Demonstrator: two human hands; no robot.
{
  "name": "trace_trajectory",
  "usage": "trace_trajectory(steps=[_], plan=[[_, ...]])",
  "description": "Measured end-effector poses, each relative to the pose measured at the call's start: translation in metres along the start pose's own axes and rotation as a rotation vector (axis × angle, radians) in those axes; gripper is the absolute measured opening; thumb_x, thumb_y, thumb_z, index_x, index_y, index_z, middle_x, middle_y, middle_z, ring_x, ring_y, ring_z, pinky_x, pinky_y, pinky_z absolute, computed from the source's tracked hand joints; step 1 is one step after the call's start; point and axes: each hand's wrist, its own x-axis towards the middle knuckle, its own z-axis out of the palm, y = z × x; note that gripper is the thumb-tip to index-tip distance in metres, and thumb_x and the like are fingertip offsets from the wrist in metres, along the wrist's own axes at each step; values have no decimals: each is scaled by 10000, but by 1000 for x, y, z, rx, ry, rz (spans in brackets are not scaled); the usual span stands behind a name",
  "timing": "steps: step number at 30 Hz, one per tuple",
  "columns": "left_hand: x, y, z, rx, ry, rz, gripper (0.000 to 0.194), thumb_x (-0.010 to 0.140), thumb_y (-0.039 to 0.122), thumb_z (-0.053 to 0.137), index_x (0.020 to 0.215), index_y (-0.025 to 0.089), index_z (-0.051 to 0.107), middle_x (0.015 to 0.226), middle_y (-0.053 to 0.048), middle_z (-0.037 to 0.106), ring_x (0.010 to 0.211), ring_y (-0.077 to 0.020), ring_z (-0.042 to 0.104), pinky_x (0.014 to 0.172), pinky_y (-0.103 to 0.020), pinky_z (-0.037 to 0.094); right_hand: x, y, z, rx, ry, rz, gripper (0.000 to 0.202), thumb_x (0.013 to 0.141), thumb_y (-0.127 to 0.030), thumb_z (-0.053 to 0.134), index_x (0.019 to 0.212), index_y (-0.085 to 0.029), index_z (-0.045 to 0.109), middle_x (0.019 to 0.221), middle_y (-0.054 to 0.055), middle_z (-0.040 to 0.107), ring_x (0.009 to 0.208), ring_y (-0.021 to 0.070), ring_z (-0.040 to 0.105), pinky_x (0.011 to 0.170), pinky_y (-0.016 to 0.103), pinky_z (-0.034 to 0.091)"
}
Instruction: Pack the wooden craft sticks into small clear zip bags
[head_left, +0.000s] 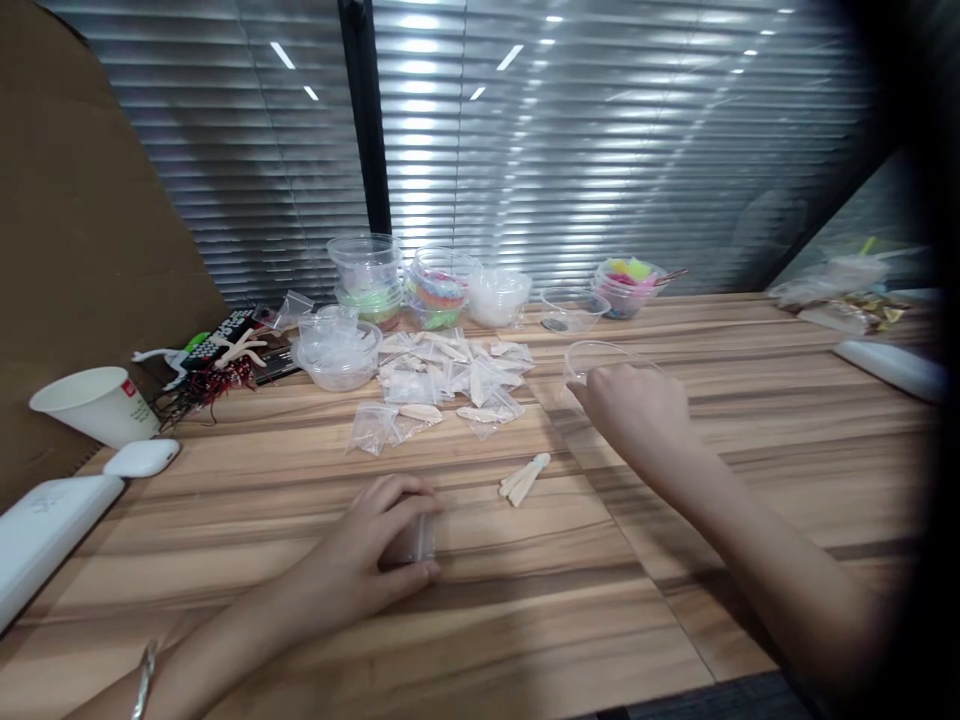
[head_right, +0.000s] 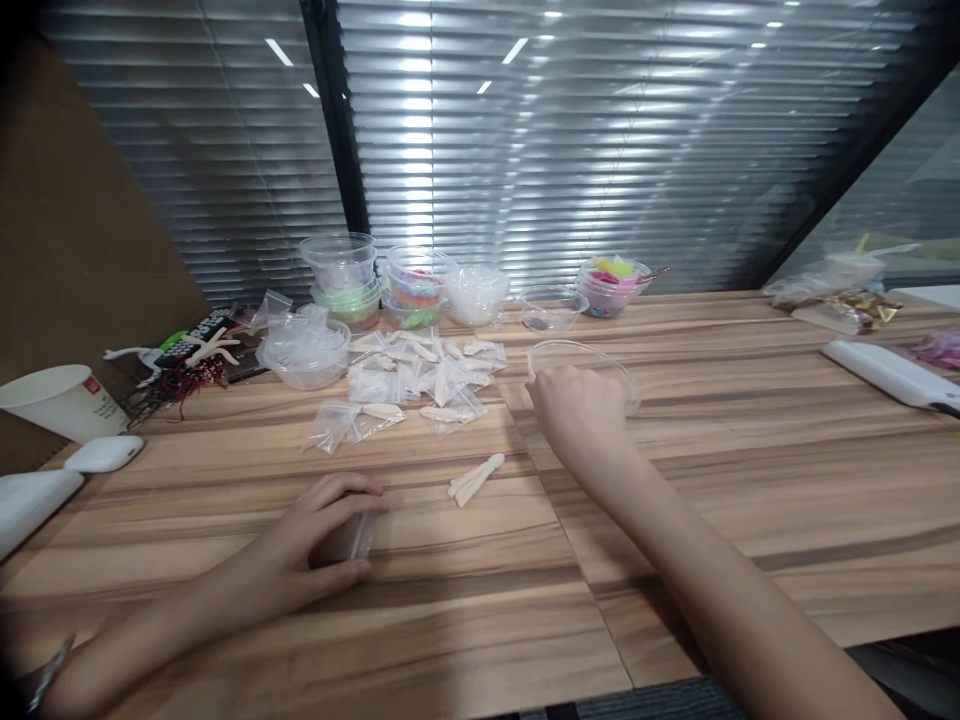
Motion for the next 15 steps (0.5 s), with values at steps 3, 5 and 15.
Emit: trace_trajectory(steps=[3,5,15], plan=[[0,-1,0,7,-7,0,436,854,368,538,1274,293,450,1327,-44,365,1253,-179,346,1065,-307,314,-10,-9,-11,-34,140,-140,272,852,-323,476,835,-92,618,648,148,559,671,271,555,585,333,360],[1,0,0,5,-7,5,439,851,365,542,1274,291,451,1321,-47,370,1250,-181,347,1062,-308,316,-16,-19,-13,-32,222,-366,206,831,-182,484,996,-118,590,804,138,590,810,275,547,673,355,384],[-1,-1,0,31,-1,27,444,848,362,548,1276,288,455,1320,-54,375,1240,-193,358,1052,-317,328,-17,-54,29,922,-151,-820,424,910,-295,443,1330,-231,433,1376,76,397,1276,181,373,1068,379,326]])
